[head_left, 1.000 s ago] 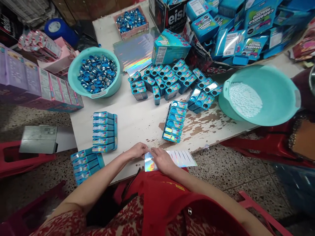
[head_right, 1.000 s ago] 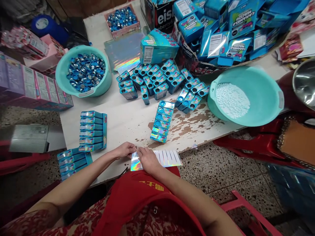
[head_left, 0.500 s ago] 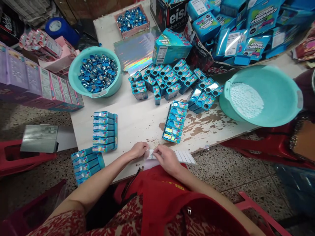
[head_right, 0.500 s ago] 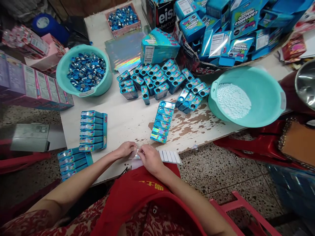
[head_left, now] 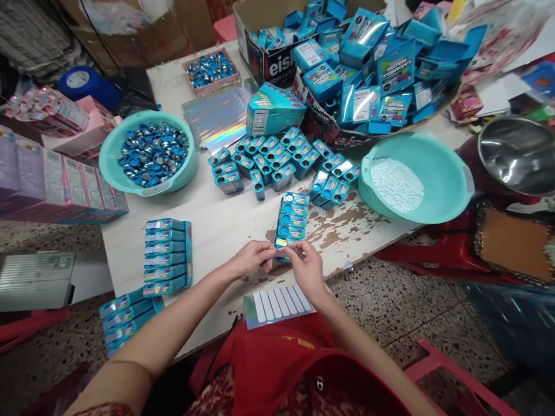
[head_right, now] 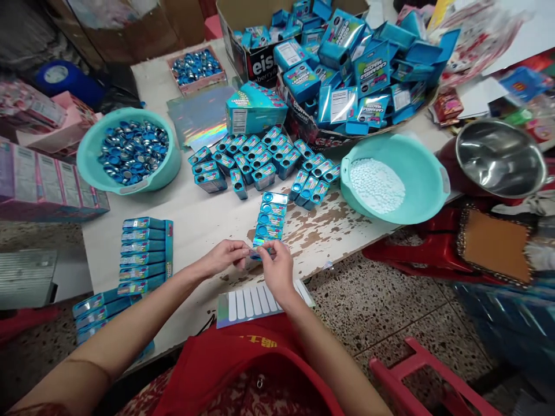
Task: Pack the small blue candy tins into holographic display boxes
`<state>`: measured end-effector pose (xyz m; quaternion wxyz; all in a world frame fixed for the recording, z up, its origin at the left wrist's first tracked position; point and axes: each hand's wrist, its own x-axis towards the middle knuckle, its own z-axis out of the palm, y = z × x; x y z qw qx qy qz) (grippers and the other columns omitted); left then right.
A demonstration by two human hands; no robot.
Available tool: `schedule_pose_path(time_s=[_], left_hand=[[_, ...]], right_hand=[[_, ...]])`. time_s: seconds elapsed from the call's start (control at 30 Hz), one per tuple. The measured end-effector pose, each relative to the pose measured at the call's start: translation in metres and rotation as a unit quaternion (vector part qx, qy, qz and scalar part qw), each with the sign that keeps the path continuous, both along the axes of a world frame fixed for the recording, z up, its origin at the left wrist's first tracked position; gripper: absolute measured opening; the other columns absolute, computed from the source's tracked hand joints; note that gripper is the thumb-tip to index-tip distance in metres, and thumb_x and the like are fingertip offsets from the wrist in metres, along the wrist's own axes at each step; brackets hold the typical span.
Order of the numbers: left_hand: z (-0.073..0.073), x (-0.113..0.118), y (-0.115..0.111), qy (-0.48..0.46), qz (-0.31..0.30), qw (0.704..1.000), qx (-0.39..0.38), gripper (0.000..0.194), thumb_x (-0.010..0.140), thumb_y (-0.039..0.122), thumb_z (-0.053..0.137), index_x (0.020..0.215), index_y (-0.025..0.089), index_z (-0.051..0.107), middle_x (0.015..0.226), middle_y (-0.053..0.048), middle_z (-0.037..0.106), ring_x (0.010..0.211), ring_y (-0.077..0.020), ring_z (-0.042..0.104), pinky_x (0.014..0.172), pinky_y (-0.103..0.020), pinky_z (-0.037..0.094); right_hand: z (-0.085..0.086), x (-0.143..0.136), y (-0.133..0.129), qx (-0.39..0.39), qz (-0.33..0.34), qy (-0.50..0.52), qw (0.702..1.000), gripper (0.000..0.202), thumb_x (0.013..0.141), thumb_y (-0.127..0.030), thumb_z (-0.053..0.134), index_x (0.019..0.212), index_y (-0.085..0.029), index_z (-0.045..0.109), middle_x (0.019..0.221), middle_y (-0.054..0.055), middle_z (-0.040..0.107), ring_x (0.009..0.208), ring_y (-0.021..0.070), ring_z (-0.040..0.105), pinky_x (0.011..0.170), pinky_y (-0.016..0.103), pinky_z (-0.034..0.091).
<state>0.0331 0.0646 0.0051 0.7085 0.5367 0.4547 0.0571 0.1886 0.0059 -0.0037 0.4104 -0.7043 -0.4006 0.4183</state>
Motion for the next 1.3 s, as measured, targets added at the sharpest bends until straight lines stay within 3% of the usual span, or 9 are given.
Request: schedule_pose_path(time_s=[0.17,0.33,0.5,0.63,0.8,0.93,1.03,1.13,1.3], left_hand=[[-0.013,0.016,0.038,0.052,-0.050,0.986,0.150,0.018,0.082,0.029,0.042,0.096,0.019,0.046,0.053,0.008,0.049,0.049,-0.0103,0.046,0.052,-0.022,0.035],[-0.033,0.025,0.057,0.074,-0.074,0.974,0.201,0.014,0.082,0.022,0.037,0.094,0.019,0.043,0.057,0.007,0.049,0.054,-0.0116,0.046,0.056,-0.023,0.036],[-0.056,0.026,0.046,0.135,-0.034,0.968,0.207,0.023,0.084,0.025,0.038,0.105,0.018,0.043,0.065,0.002,0.056,0.062,-0.0150,0.053,0.064,-0.027,0.041],[-0.063,0.029,0.022,0.234,0.001,0.937,0.261,0.038,0.084,0.019,0.037,0.121,0.018,0.045,0.101,-0.008,0.064,0.091,-0.0200,0.058,0.082,-0.032,0.042],[-0.057,0.026,0.004,0.211,-0.077,0.934,0.278,0.050,0.081,0.021,0.045,0.131,0.025,0.044,0.134,-0.007,0.048,0.115,-0.0262,0.046,0.094,-0.038,0.037],[-0.043,-0.013,0.002,0.216,-0.106,0.953,0.184,0.034,0.083,0.030,0.048,0.112,0.020,0.062,0.127,-0.009,0.055,0.115,-0.0275,0.047,0.095,-0.038,0.036],[-0.031,-0.053,-0.021,0.072,-0.124,0.989,-0.024,0.038,0.077,0.042,0.057,0.105,0.018,0.064,0.107,-0.007,0.065,0.098,-0.0218,0.057,0.083,-0.030,0.043],[-0.029,-0.076,-0.056,0.016,-0.124,0.971,-0.206,0.037,0.063,0.042,0.071,0.087,0.014,0.065,0.079,-0.004,0.067,0.072,-0.0160,0.059,0.065,-0.024,0.043],[-0.044,-0.076,-0.082,0.062,0.011,0.969,-0.237,0.027,0.060,0.036,0.067,0.064,0.012,0.057,0.053,0.000,0.059,0.049,-0.0090,0.049,0.051,-0.022,0.036]], right_hand=[[-0.030,0.002,0.023,0.024,-0.111,-0.123,0.986,0.015,0.070,-0.032,0.064,0.070,-0.017,0.063,0.094,0.007,0.047,0.100,0.0231,0.046,0.094,0.039,0.036],[-0.048,0.004,0.041,0.006,-0.147,-0.117,0.982,0.010,0.069,-0.026,0.062,0.069,-0.017,0.059,0.099,0.009,0.046,0.104,0.0229,0.045,0.094,0.036,0.036],[-0.058,0.008,0.041,-0.036,-0.197,-0.036,0.979,0.034,0.059,-0.031,0.068,0.084,-0.019,0.049,0.084,0.003,0.053,0.078,0.0182,0.053,0.075,0.032,0.044],[-0.058,0.011,0.038,-0.025,-0.181,-0.014,0.983,0.035,0.063,-0.037,0.064,0.087,-0.019,0.045,0.087,0.004,0.057,0.075,0.0173,0.056,0.071,0.031,0.046],[-0.055,0.017,0.040,-0.045,-0.161,-0.081,0.983,0.031,0.064,-0.037,0.065,0.083,-0.018,0.049,0.081,0.004,0.058,0.071,0.0184,0.056,0.072,0.034,0.046],[-0.033,0.019,0.023,0.039,-0.144,-0.102,0.984,0.022,0.079,-0.029,0.049,0.097,-0.016,0.051,0.096,0.008,0.058,0.084,0.0186,0.055,0.078,0.035,0.046],[-0.013,0.005,-0.008,0.115,-0.047,-0.143,0.982,0.020,0.085,-0.027,0.049,0.102,-0.019,0.054,0.100,0.007,0.055,0.087,0.0173,0.053,0.079,0.033,0.045],[-0.012,-0.021,-0.038,0.087,0.216,-0.086,0.969,0.014,0.083,-0.025,0.056,0.096,-0.019,0.059,0.089,0.004,0.055,0.077,0.0156,0.053,0.072,0.029,0.046],[-0.037,-0.051,-0.056,-0.018,0.437,-0.148,0.887,0.026,0.076,-0.023,0.068,0.101,-0.018,0.064,0.095,0.007,0.056,0.093,0.0206,0.051,0.081,0.032,0.044]])
